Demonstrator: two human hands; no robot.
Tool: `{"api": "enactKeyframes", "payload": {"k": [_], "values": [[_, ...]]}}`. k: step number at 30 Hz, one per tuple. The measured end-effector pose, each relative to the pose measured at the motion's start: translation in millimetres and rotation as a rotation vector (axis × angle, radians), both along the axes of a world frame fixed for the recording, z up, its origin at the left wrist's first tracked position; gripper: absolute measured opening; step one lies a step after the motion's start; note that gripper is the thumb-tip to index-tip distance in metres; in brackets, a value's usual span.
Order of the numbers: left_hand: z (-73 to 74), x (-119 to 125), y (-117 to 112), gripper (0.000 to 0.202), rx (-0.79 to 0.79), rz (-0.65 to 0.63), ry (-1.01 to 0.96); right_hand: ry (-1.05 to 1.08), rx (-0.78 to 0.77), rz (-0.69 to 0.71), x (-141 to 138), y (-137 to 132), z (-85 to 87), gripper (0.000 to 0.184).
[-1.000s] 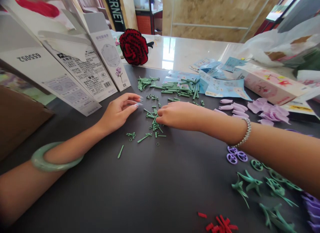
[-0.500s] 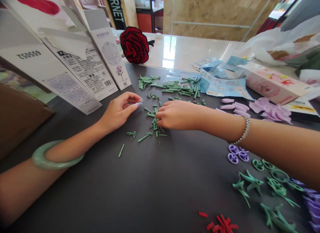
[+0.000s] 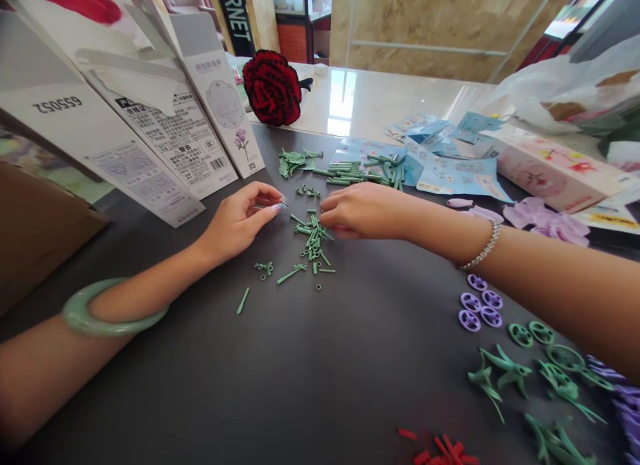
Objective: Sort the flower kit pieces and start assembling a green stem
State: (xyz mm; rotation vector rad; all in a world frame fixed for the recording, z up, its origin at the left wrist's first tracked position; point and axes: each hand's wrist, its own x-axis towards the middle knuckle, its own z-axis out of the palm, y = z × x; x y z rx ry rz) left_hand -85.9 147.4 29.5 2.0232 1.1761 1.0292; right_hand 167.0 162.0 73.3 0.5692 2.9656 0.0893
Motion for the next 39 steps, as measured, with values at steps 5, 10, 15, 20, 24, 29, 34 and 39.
{"api": "enactKeyframes", "payload": {"k": [5,10,15,20,24,29,34,39], "values": [[-0.4,1,0,0.017,-0.003,-0.005,-0.001,0.094,-0.059,-0.344,-20,-20,0.3,0.011],[-0.2,1,0,0.016,-0.008,-0.015,-0.003,0.042,-0.139,-0.580,-34,-27,5.4,0.011],[-0.3,0,0,0.014,-0.004,-0.015,0.003,-0.079,-0.065,-0.598,-37,-27,3.4,0.017],[0.2,0,-1,0.013,0.003,-0.010,0.007,-0.120,-0.014,-0.566,-39,-31,0.8,0.021],[1.1,1,-1,0.014,-0.007,-0.007,0.007,-0.149,-0.042,-0.610,-43,-33,3.8,0.021],[1.3,1,-1,0.016,-0.002,-0.010,0.009,-0.168,-0.047,-0.599,-44,-30,3.1,0.019],[1.3,0,-1,0.014,-0.003,-0.012,0.013,-0.188,0.011,-0.522,-39,-23,0.5,0.022],[-0.2,0,-1,0.015,-0.003,-0.021,0.000,-0.032,-0.108,-0.351,-34,-17,4.1,0.011]]}}
